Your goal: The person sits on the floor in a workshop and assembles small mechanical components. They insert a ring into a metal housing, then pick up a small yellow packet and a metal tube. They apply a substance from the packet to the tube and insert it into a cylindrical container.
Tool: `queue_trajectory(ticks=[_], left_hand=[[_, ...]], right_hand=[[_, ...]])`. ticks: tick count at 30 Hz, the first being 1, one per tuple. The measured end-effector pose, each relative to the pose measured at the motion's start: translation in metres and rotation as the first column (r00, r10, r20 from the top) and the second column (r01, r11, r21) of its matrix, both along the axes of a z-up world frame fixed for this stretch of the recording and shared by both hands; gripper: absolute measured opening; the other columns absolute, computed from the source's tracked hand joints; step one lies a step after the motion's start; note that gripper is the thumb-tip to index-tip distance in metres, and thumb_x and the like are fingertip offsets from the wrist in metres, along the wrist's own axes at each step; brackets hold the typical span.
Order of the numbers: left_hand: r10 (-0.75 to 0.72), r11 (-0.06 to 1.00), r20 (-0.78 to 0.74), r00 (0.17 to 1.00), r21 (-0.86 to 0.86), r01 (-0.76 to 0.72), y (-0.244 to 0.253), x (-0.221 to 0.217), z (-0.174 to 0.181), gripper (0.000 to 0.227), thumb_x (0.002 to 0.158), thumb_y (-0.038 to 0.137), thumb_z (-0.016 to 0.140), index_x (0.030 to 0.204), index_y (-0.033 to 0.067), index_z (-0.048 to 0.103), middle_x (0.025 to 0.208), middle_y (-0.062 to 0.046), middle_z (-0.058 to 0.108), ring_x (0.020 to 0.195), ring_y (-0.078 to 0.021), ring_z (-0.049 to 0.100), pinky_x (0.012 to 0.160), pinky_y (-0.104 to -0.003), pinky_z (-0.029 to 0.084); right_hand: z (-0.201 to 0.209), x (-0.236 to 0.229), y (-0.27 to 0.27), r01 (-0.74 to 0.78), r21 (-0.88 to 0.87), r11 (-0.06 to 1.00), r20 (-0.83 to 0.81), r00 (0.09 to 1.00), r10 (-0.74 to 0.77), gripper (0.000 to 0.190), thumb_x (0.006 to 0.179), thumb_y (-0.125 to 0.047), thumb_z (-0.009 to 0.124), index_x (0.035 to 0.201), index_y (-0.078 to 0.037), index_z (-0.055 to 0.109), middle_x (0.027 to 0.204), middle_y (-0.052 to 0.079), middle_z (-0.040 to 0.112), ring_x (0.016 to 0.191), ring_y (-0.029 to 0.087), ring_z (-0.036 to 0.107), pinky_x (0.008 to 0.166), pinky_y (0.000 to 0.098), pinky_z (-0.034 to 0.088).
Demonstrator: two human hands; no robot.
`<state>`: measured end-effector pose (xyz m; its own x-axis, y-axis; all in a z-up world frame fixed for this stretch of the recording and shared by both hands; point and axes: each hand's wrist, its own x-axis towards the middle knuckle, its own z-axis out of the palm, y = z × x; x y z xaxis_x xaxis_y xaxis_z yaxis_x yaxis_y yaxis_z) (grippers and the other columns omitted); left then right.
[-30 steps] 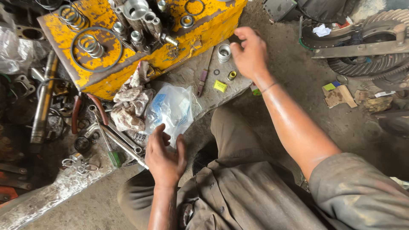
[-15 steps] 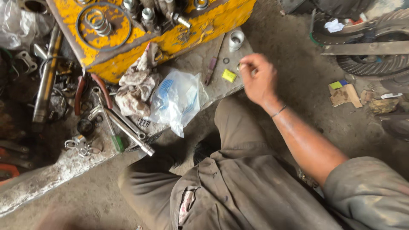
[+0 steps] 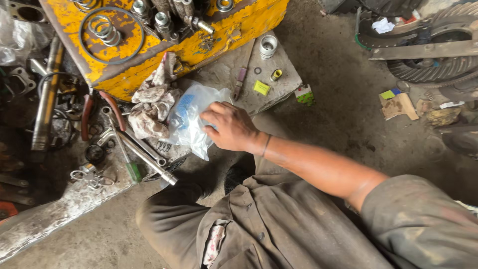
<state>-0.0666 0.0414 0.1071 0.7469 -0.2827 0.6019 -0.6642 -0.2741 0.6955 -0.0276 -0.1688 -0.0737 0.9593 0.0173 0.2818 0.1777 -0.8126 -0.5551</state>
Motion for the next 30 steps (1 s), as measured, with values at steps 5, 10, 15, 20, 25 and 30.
queue_trajectory(ticks=[5, 10, 15, 20, 25, 30], left_hand=[[-0.011, 0.999, -0.031, 0.999, 0.047, 0.012, -0.012, 0.003, 0.014, 0.051, 0.089, 0.021, 0.080, 0.128, -0.0021, 0.058, 0.105, -0.017, 0.066, 0.094, -0.0279, 0.065, 0.081, -0.038, 0.053], [0.042, 0.968, -0.078, 0.996, 0.248, -0.021, -0.033, 0.023, -0.026, 0.056, 0.087, 0.026, 0.083, 0.128, -0.0015, 0.057, 0.108, -0.019, 0.066, 0.097, -0.0305, 0.066, 0.083, -0.041, 0.053], [0.186, 0.850, -0.057, 0.981, 0.510, -0.131, -0.052, 0.043, -0.100, 0.059, 0.078, 0.023, 0.082, 0.127, 0.0004, 0.059, 0.101, -0.019, 0.068, 0.090, -0.0350, 0.067, 0.077, -0.044, 0.054], [0.247, 0.839, -0.094, 0.964, 0.519, -0.164, -0.036, 0.065, -0.130, 0.039, 0.086, 0.011, 0.074, 0.122, 0.0050, 0.062, 0.086, -0.011, 0.069, 0.072, -0.0262, 0.069, 0.065, -0.039, 0.055], [0.273, 0.867, -0.155, 0.949, 0.467, -0.173, -0.027, 0.084, -0.109, 0.024, 0.091, 0.004, 0.070, 0.115, 0.0056, 0.067, 0.069, -0.007, 0.064, 0.058, -0.0169, 0.061, 0.058, -0.034, 0.050], [0.259, 0.927, -0.304, 0.917, 0.346, -0.147, -0.019, 0.091, -0.102, 0.018, 0.096, 0.000, 0.062, 0.113, 0.0013, 0.067, 0.073, -0.004, 0.065, 0.061, -0.0097, 0.059, 0.058, -0.027, 0.050]], right_hand=[[0.008, -0.003, -0.004, 0.018, 0.031, 0.999, 0.087, 0.996, -0.021, 0.045, 0.084, -0.022, 0.072, 0.127, -0.010, 0.063, 0.111, 0.010, 0.067, 0.099, 0.031, 0.067, 0.086, 0.0418, 0.054], [0.015, -0.009, -0.007, 0.026, 0.015, 1.000, 0.003, 1.000, -0.026, 0.052, 0.083, -0.020, 0.073, 0.134, -0.011, 0.063, 0.106, 0.011, 0.066, 0.097, 0.032, 0.066, 0.085, 0.0425, 0.054], [0.013, -0.014, -0.003, -0.009, 0.060, 0.998, 0.135, 0.991, 0.000, 0.045, 0.085, -0.012, 0.074, 0.129, -0.013, 0.065, 0.109, 0.007, 0.068, 0.103, 0.030, 0.068, 0.089, 0.0402, 0.055], [0.014, -0.022, -0.009, 0.051, 0.161, 0.986, 0.261, 0.961, -0.092, 0.033, 0.085, -0.004, 0.071, 0.117, -0.013, 0.067, 0.112, 0.008, 0.068, 0.103, 0.029, 0.068, 0.091, 0.0386, 0.056], [0.016, -0.035, -0.024, 0.097, 0.247, 0.964, 0.300, 0.939, -0.171, 0.028, 0.090, -0.002, 0.068, 0.116, -0.008, 0.064, 0.114, 0.010, 0.067, 0.105, 0.030, 0.068, 0.092, 0.0383, 0.056], [0.000, -0.048, -0.031, 0.139, 0.218, 0.966, 0.222, 0.957, -0.187, 0.022, 0.090, -0.005, 0.068, 0.111, -0.010, 0.066, 0.110, 0.009, 0.067, 0.104, 0.030, 0.068, 0.090, 0.0398, 0.056]])
